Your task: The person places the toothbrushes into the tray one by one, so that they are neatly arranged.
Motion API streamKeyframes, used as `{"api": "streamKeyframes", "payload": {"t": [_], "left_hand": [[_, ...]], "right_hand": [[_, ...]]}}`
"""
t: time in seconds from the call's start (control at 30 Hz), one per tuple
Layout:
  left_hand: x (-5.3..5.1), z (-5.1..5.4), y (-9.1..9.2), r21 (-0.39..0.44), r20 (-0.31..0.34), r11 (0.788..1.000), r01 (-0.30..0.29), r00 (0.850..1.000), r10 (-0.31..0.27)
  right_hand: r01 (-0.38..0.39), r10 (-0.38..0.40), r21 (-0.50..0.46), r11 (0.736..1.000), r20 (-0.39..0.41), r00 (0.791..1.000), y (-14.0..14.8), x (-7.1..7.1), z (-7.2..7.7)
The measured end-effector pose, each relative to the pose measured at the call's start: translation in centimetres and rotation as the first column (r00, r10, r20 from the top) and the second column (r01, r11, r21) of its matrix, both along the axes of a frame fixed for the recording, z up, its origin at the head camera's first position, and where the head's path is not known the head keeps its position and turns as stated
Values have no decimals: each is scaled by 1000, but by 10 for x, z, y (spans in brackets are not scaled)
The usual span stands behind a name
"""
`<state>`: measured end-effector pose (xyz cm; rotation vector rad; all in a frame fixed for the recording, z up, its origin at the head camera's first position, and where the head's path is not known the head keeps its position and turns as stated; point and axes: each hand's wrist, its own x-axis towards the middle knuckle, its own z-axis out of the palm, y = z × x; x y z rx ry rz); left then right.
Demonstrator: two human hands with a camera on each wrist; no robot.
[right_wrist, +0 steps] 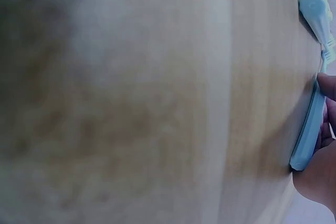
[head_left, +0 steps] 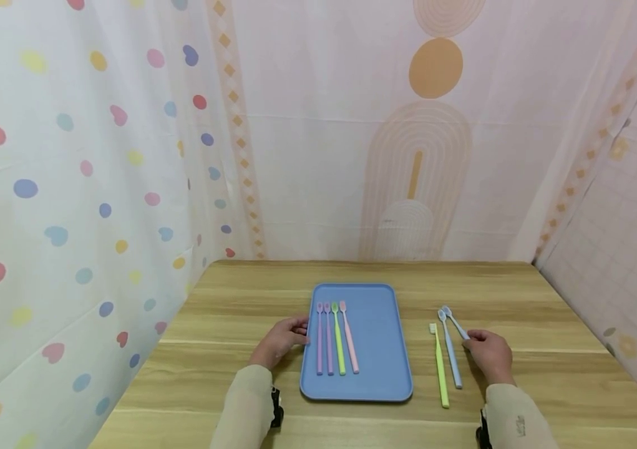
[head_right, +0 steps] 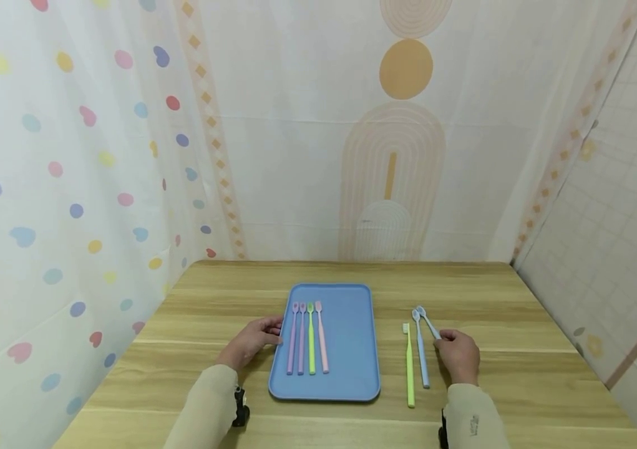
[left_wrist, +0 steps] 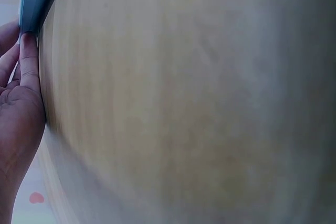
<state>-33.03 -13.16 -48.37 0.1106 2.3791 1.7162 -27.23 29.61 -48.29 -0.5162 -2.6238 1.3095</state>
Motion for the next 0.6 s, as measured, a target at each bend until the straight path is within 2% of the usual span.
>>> {"api": "streamKeyframes", "payload": {"t": [0.3,0.6], "left_hand": [[-1,-1,-1,-8,-8,1000,25,1000,-25],[-1,-2,0,-6,8,1000,8,1000,-8]], "right_hand": [[-3,2,46,999,11,1000,-3,2,3],[5,-5,28,1000,-4,1000,-2,2,3]]}}
